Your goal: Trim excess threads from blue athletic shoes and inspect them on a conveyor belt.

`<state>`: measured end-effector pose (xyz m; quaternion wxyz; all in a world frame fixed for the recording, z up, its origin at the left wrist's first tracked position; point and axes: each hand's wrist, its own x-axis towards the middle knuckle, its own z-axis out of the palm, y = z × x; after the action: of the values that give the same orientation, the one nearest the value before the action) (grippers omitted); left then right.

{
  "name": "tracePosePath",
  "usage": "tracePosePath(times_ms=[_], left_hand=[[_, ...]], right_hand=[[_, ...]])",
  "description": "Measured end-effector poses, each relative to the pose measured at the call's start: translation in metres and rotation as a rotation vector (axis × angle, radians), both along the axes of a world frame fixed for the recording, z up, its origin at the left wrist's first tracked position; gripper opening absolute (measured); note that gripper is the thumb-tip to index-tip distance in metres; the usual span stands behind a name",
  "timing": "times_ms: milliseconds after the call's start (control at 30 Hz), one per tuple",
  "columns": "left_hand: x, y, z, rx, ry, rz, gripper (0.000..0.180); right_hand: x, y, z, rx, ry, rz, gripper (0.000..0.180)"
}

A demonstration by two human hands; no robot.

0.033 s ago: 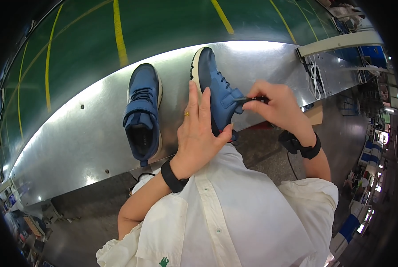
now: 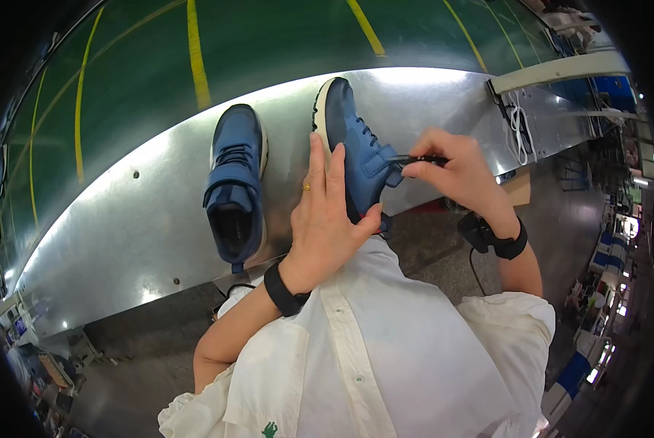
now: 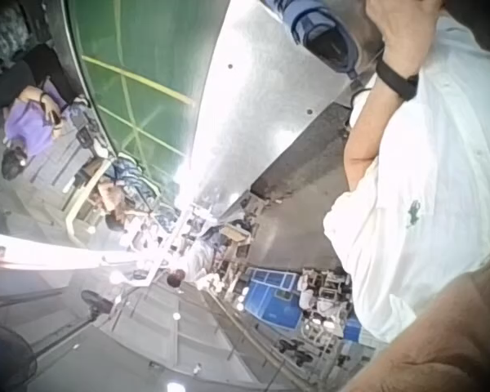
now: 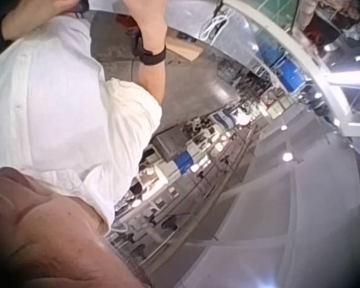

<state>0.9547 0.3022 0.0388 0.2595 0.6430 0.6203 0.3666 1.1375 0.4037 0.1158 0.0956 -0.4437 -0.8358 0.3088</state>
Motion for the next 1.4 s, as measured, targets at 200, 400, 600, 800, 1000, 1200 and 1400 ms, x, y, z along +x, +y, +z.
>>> tracePosePath(times_ms=[200,400,600,800,1000,1200,1400], left_hand=[[-0.001,0.002,-0.001,0.008,-0.006,-0.006,0.087],[0.000,0.002,-0.001,0.015,-0.002,-0.008,0.088],[0.000,0.002,0.000,-0.022,-0.018,-0.016,0.088],[-0.003,0.001,0.000,0.002,-0.007,-0.019,0.088],[-0.001,0.002,0.000,0.006,0.002,-0.053,0.086],[-0.003,0.003,0.001,-0.020,-0.034,-0.042,0.086],[-0.006,0.001,0.003,-0.019,-0.031,-0.032,0.086]], right_hand=[[-0.002,0.006,0.007,-0.083,0.033,0.019,0.025],[-0.013,0.011,0.016,-0.032,-0.110,0.114,0.026],[-0.010,0.013,0.003,-0.041,0.009,0.097,0.024],[-0.010,0.013,0.017,-0.010,-0.041,0.145,0.025],[-0.011,0.021,0.020,-0.006,-0.128,0.213,0.027],[-0.017,0.024,0.021,0.014,-0.163,0.271,0.024],[-0.003,0.015,-0.009,-0.296,0.214,0.038,0.023]])
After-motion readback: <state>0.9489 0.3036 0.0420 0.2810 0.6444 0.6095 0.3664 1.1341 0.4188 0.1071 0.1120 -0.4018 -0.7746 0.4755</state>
